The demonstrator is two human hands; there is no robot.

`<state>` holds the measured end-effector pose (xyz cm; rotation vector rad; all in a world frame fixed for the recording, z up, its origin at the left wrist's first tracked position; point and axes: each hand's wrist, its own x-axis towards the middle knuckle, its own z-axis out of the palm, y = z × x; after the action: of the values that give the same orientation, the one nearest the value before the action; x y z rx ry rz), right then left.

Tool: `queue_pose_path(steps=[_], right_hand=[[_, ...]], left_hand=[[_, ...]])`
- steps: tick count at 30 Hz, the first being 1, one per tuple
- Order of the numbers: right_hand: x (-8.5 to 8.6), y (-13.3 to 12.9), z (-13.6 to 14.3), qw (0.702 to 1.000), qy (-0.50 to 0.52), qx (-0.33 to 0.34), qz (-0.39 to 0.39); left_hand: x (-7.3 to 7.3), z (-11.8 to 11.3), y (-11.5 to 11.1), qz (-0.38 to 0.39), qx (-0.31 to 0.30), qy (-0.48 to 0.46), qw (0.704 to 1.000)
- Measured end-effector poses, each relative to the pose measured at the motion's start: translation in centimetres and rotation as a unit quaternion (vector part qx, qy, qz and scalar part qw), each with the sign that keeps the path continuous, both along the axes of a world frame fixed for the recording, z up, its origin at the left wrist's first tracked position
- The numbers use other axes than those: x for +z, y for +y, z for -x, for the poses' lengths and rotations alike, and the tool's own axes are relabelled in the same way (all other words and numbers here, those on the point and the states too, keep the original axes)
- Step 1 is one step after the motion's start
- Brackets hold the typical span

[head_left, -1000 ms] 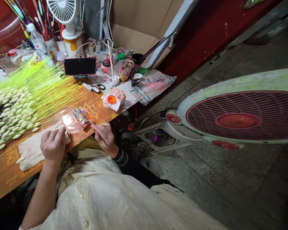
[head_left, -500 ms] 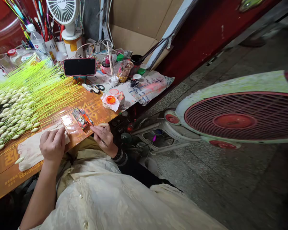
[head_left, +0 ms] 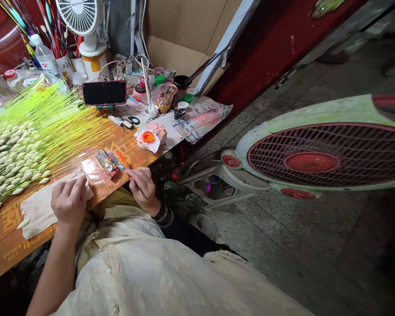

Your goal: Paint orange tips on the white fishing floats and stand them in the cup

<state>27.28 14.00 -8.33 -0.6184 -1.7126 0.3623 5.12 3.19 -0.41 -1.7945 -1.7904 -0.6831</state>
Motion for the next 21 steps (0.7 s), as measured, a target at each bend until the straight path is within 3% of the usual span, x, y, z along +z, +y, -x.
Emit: queue_pose_path(steps=[8,13,21], right_hand=[[1.2,-1.8,-0.7,0.998,0.002,0.047,-0.045],[0.4,-2.9,0.3,0.994,-0.020,0.082,-0.073],[-0.3,-3.1,1.2,0.995,-0.025,0.055,-0.075]], left_hand=[[0.1,-0.4,-0.1,-0.010,-0.005,0.011,1.000],[0.3,-0.8,-0.1,-0.014,0.003,0.034,0.999],[0.4,-1.0,-0.2,-0.009,0.006,0.033,0.999]])
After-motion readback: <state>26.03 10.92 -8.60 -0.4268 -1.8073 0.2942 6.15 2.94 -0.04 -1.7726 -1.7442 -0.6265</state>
